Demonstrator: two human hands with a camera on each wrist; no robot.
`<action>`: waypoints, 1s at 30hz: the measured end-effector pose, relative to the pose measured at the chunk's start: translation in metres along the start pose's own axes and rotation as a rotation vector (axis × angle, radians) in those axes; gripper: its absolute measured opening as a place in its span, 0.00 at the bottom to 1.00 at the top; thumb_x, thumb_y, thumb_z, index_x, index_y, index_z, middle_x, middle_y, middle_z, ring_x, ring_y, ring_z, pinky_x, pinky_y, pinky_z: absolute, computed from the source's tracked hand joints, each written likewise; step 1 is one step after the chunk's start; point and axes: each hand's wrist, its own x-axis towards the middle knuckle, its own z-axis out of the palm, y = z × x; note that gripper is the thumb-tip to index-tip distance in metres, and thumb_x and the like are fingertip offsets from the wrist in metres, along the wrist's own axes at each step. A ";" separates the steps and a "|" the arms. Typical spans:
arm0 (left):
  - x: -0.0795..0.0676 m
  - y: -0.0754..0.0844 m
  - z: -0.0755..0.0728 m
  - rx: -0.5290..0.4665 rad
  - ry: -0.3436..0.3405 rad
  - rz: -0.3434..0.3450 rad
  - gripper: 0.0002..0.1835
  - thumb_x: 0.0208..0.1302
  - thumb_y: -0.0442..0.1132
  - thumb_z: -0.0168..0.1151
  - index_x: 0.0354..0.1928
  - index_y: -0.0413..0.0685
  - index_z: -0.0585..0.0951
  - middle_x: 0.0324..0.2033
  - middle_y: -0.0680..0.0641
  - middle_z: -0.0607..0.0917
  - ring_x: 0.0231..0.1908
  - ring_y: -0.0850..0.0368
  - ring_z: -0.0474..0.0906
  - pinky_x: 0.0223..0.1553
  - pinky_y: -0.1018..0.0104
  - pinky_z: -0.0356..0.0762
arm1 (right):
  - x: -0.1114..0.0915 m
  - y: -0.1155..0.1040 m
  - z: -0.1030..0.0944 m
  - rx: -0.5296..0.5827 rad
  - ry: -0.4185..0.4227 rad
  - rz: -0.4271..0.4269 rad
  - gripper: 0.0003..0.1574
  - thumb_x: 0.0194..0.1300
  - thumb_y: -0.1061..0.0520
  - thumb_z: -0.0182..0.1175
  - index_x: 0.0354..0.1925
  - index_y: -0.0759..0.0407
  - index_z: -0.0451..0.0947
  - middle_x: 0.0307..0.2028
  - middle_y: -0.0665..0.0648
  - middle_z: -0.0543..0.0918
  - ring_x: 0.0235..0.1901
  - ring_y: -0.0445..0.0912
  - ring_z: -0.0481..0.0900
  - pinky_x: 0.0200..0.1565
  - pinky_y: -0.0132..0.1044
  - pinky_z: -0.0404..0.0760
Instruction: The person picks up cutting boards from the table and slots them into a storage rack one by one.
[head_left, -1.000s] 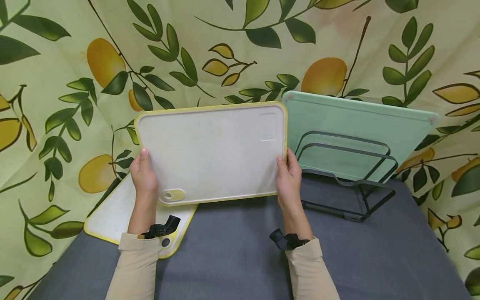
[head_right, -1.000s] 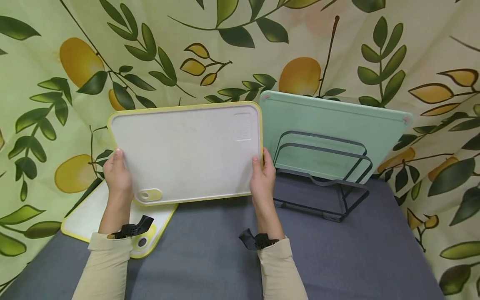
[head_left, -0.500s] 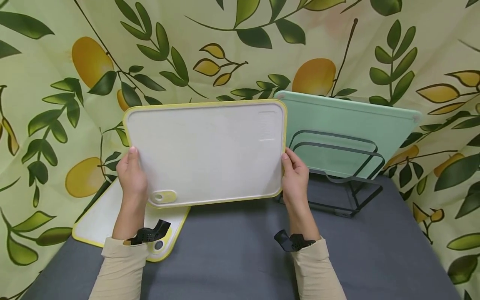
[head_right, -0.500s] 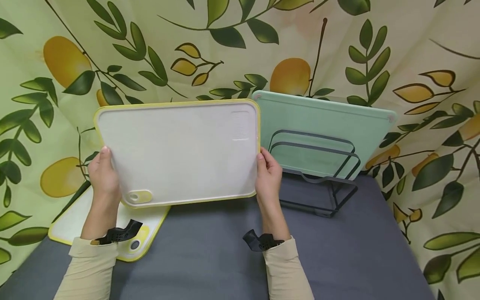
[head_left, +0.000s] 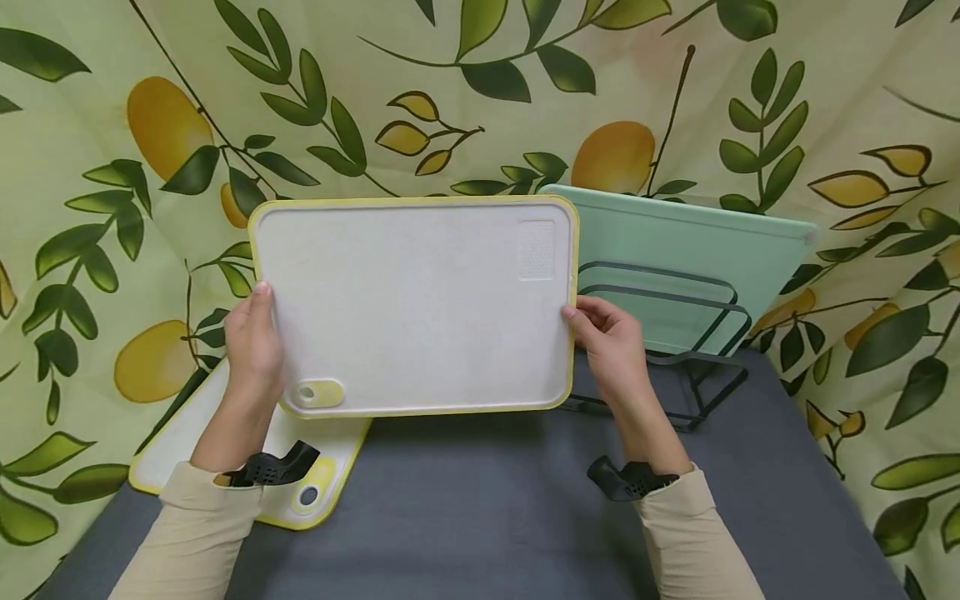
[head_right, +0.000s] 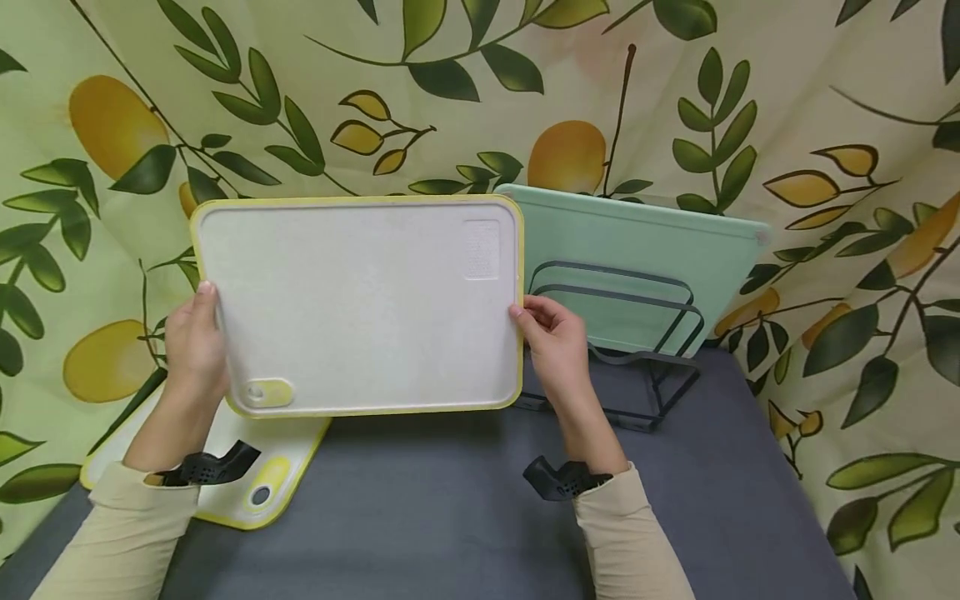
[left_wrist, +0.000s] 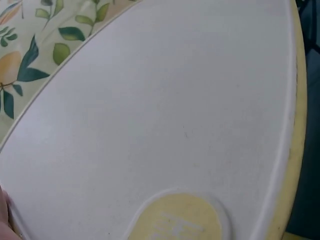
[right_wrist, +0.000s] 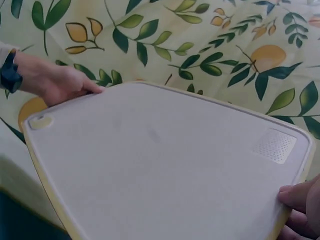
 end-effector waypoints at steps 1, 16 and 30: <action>0.001 0.001 0.001 0.007 -0.022 -0.008 0.22 0.79 0.51 0.48 0.25 0.53 0.78 0.25 0.59 0.79 0.30 0.65 0.75 0.33 0.75 0.75 | 0.000 -0.001 -0.003 -0.018 -0.004 0.009 0.25 0.72 0.51 0.63 0.59 0.66 0.78 0.38 0.44 0.84 0.40 0.38 0.84 0.42 0.29 0.86; 0.013 0.021 0.016 0.356 -0.581 0.019 0.24 0.81 0.53 0.43 0.47 0.39 0.79 0.29 0.68 0.84 0.34 0.74 0.81 0.37 0.79 0.81 | -0.002 -0.022 -0.071 -0.156 -0.045 0.072 0.30 0.71 0.46 0.63 0.60 0.67 0.75 0.36 0.37 0.86 0.40 0.33 0.84 0.40 0.27 0.85; 0.013 0.027 0.059 0.337 -0.873 -0.246 0.25 0.79 0.50 0.49 0.59 0.32 0.73 0.34 0.62 0.88 0.39 0.68 0.86 0.44 0.72 0.85 | 0.003 -0.032 -0.124 -0.272 -0.002 0.179 0.32 0.73 0.43 0.59 0.63 0.63 0.72 0.38 0.35 0.81 0.39 0.30 0.81 0.40 0.27 0.84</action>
